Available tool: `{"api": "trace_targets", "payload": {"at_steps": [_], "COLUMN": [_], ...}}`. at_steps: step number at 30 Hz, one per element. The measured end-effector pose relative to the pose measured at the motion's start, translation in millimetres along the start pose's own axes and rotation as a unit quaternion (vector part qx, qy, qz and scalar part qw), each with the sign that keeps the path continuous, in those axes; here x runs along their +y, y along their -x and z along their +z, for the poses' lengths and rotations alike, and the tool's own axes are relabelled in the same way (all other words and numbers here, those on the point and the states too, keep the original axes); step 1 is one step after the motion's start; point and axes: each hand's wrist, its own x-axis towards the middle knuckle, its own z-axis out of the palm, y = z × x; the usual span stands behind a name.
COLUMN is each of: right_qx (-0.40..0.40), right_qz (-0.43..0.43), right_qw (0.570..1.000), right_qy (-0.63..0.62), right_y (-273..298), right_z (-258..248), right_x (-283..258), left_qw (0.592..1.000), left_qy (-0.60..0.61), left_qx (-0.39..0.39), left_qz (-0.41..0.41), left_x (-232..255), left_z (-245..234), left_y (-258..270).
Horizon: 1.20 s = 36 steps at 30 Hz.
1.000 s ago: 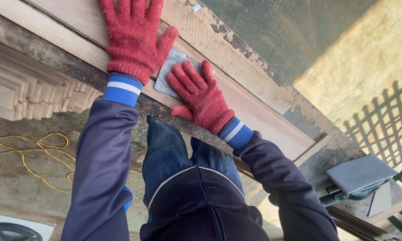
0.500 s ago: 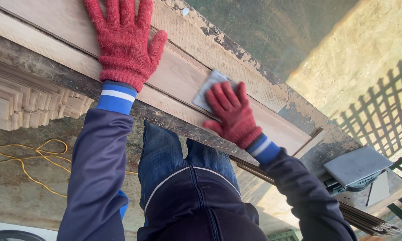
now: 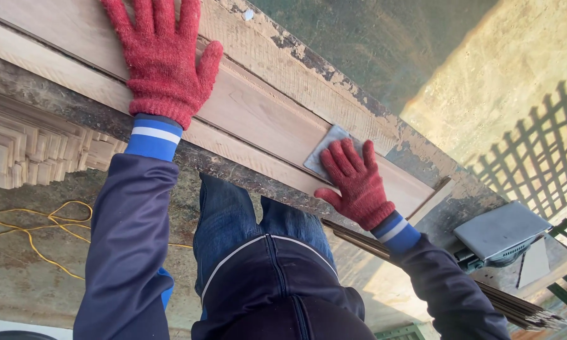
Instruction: Sanding wooden boards manually using sandpaper and with an electric orbital sander.
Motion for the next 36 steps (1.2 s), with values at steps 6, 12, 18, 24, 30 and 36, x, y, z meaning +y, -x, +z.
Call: {"api": "trace_targets", "payload": {"at_steps": [6,12,18,24,30,36], "right_qx": [0.084,0.069,-0.038,0.005,0.079,0.005], "right_qz": [-0.025,0.005,0.115,0.131,0.028,0.100], "right_qw": [0.995,0.995,0.991,0.991,0.986,0.994], "right_qy": [-0.037,-0.075,0.053,0.015,-0.142,0.040], "right_y": [-116.1,-27.1,170.0,109.9,-29.8,144.0], "right_z": [15.9,13.7,13.2,27.7,27.8,33.9], "right_x": [-39.2,-11.7,67.0,35.7,-37.5,47.1], "left_qw": [0.996,0.998,0.999,0.998,0.998,0.994], "left_qy": [-0.046,-0.010,-0.010,-0.021,-0.038,-0.059], "left_qx": [0.062,0.035,-0.005,-0.058,-0.056,-0.082], "left_qz": [0.041,0.057,0.036,0.010,-0.003,-0.034], "left_x": [-8.4,-2.3,-2.1,-5.2,-1.0,-10.1], "left_z": [16.5,6.3,4.7,6.4,6.3,12.5], "left_y": [7.9,2.1,1.3,2.9,3.6,9.2]}}
